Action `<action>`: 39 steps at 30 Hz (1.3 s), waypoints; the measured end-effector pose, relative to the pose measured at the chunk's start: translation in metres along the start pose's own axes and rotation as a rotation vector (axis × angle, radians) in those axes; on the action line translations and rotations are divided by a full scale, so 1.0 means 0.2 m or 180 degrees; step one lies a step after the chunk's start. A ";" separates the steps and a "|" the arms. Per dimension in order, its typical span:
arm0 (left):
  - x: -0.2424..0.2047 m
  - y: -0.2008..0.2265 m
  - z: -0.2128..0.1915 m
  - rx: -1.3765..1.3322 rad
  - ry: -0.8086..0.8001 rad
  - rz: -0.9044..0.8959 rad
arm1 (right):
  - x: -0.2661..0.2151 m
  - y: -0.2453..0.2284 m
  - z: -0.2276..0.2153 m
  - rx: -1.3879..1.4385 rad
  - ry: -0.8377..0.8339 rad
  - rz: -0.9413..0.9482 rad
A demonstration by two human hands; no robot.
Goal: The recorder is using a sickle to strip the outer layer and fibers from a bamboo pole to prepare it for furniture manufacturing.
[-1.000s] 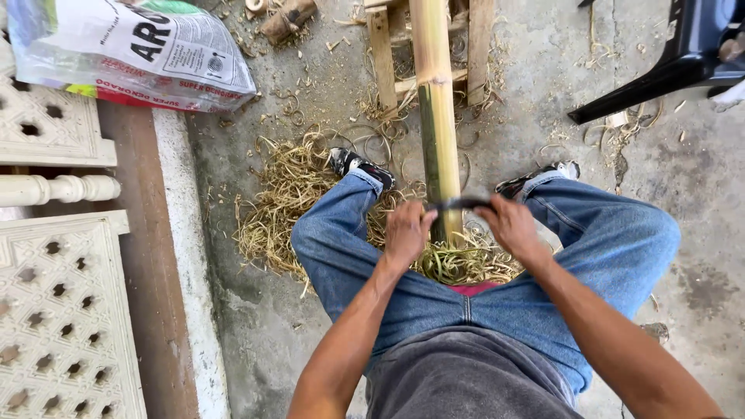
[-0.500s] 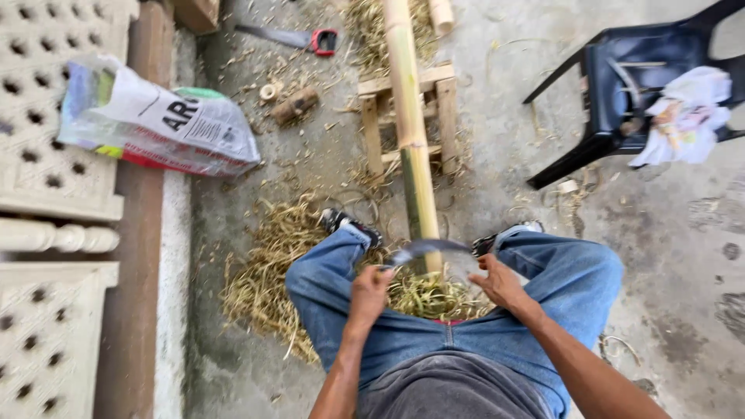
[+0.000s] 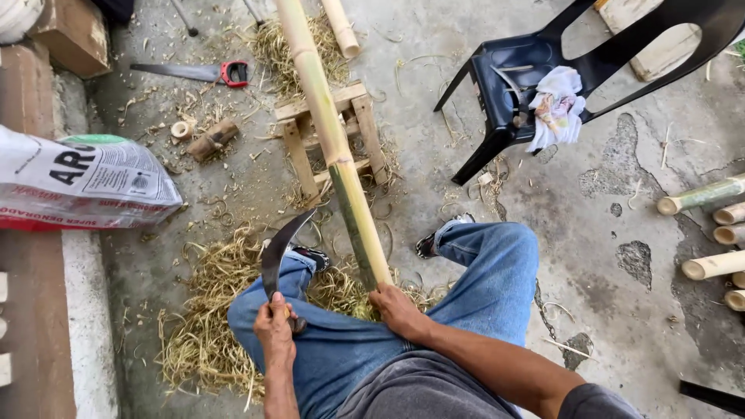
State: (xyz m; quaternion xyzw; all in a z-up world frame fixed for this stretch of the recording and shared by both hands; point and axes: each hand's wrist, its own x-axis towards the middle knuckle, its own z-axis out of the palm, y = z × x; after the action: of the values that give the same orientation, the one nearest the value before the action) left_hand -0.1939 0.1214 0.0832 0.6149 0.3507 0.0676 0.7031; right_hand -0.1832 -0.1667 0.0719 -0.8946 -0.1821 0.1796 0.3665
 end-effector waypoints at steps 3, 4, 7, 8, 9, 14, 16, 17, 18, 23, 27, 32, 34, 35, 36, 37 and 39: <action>0.01 0.05 0.03 -0.0448 -0.0296 0.0007 | 0.16 0.13 0.13 0.0285 -0.0070 0.0098; 0.02 0.03 0.04 -0.0425 -0.0173 -0.0016 | 0.20 0.11 0.14 0.0329 -0.0181 0.0055; 0.02 0.00 0.03 -0.1121 -0.0232 -0.0213 | 0.30 0.00 0.15 0.1181 0.0057 0.0272; 0.03 0.01 0.04 -0.1163 -0.0319 -0.0092 | 0.34 -0.05 0.13 0.1845 -0.0028 0.0628; 0.04 0.01 0.05 -0.1202 -0.0406 0.0029 | 0.39 -0.10 0.10 0.2498 -0.0121 0.1003; 0.00 0.16 0.07 -0.1765 -0.0570 -0.0369 | 0.37 -0.40 -0.25 0.2198 -0.0848 0.0676; -0.05 0.24 0.08 -0.1915 -0.0639 -0.0460 | 0.34 -0.43 -0.31 0.1647 -0.1049 0.0603; -0.07 0.27 0.10 -0.2011 -0.0611 -0.0462 | 0.34 -0.41 -0.32 0.1283 -0.0916 0.0559; -0.08 0.30 0.12 -0.2110 -0.0572 -0.0453 | 0.34 -0.38 -0.33 0.0918 -0.0790 0.0501; -0.07 0.34 0.21 -0.1986 -0.0728 -0.0468 | 0.39 -0.56 -0.45 0.1618 -0.0486 0.0352; 0.02 0.34 0.31 -0.1440 -0.0472 -0.0922 | 0.55 -0.70 -0.61 0.1794 -0.0274 0.0125; 0.20 0.56 0.53 -0.1412 -0.1055 -0.0459 | 0.71 -0.64 -0.66 0.2014 -0.0142 -0.0094; 0.27 0.61 0.60 -0.1235 -0.1236 -0.0503 | 0.76 -0.53 -0.63 0.2070 -0.0082 -0.0101; 0.32 0.63 0.64 -0.0656 -0.1295 -0.0299 | 0.79 -0.47 -0.61 0.2042 0.0083 0.0290; 0.38 0.65 0.68 -0.0069 -0.1357 -0.0098 | 0.82 -0.40 -0.60 0.2009 0.0247 0.0682; 0.42 0.66 0.71 -0.0041 -0.1345 -0.0149 | 0.85 -0.30 -0.60 0.2038 0.0222 0.0728; 0.53 0.69 0.81 0.0360 -0.1638 0.0444 | 0.92 -0.10 -0.61 0.2895 0.1106 0.1456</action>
State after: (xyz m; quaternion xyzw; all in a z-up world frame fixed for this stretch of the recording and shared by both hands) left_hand 0.0238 0.0767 0.1652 0.6728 0.1205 -0.0624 0.7273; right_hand 0.0291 -0.1411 0.1331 -0.6789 0.1769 0.1649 0.6932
